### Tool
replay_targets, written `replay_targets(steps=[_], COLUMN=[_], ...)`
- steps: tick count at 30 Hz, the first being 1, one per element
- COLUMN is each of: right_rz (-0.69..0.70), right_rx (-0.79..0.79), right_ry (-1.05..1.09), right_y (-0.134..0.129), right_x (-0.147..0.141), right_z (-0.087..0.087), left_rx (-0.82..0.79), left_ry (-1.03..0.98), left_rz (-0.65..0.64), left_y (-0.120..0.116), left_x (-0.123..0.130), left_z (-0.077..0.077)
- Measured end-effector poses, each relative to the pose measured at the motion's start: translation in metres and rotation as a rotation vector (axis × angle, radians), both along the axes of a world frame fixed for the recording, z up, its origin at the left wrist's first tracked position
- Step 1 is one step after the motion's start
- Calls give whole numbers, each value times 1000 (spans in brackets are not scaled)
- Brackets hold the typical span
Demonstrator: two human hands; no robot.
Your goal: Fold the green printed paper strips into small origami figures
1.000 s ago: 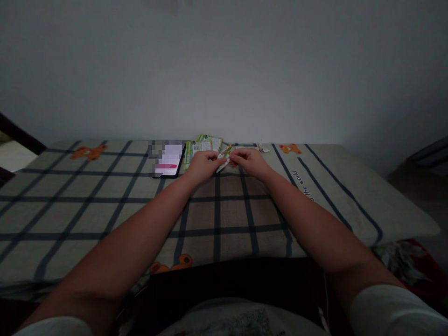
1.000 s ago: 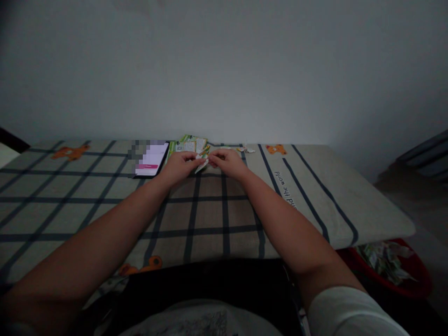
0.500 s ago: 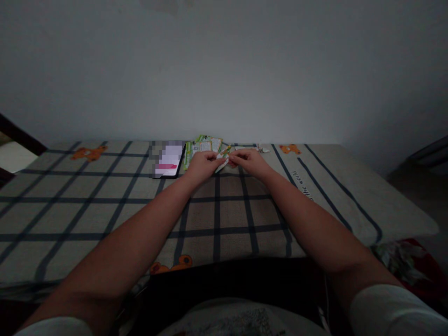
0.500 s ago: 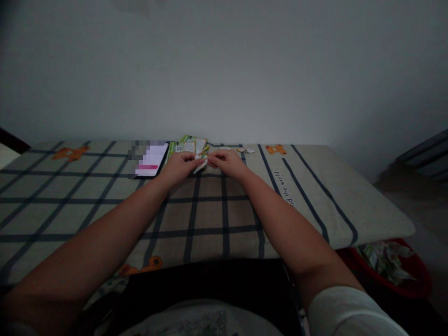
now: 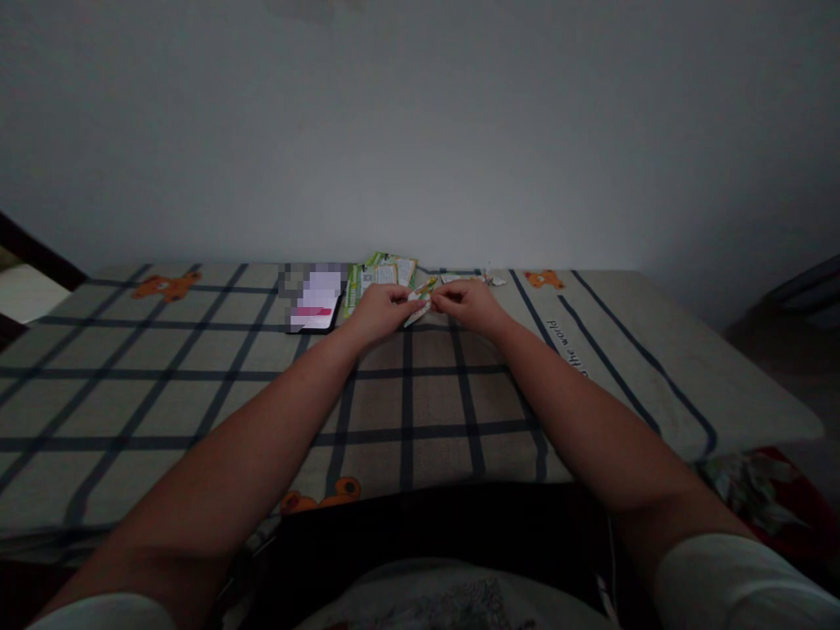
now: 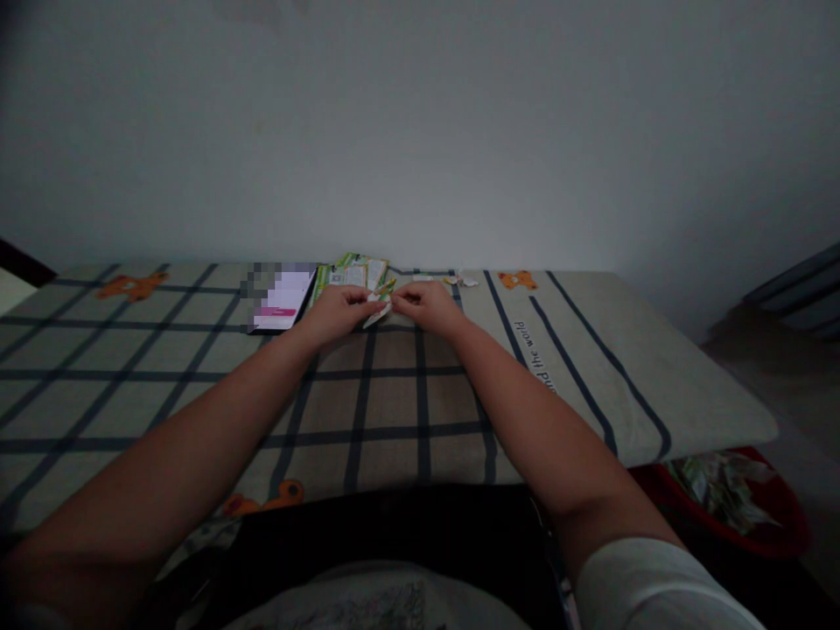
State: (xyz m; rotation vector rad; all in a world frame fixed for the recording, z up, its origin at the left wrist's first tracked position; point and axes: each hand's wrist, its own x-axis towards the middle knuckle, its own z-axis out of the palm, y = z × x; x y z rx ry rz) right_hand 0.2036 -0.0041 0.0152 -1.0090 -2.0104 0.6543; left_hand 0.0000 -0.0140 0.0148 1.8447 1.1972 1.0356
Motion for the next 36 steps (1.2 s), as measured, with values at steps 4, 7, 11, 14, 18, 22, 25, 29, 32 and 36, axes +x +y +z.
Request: replay_targets(steps=[4,7,11,14,18,22,25,29,32,36], right_rz=[26,40,73,68,71,33,8,15,54,86], right_rx=[-22,-34,-60,-108,-175,-181,-180,-261,-335,-355], right_ry=[-5,-5,69,173,257,308,338,416,437,382], right_y=[0,1,1,2,4,4,4,4,5,5], right_x=[2,3,2,0,-3,-4,-3,-6,-7,-7], right_z=[1,2,1,-2,-7,-6,-4,-5,-9,-11], left_rx=[3,-26,-47,-45,-59,-118,-139,-96,-64,-67], left_ry=[-6,-13,-62,-120,-167,-220,-222,-171,-178,-199], left_rz=[-38,-68,-42,8,13,2,-1,-24,-20,-18], left_y=[-1,1,2,-1,-4,-6,-6,-5,-4,-3], left_x=[0,-1,-1,0,4,6,6,5,4,4], left_z=[2,1,-2,-1,1,0,0,1,2,1])
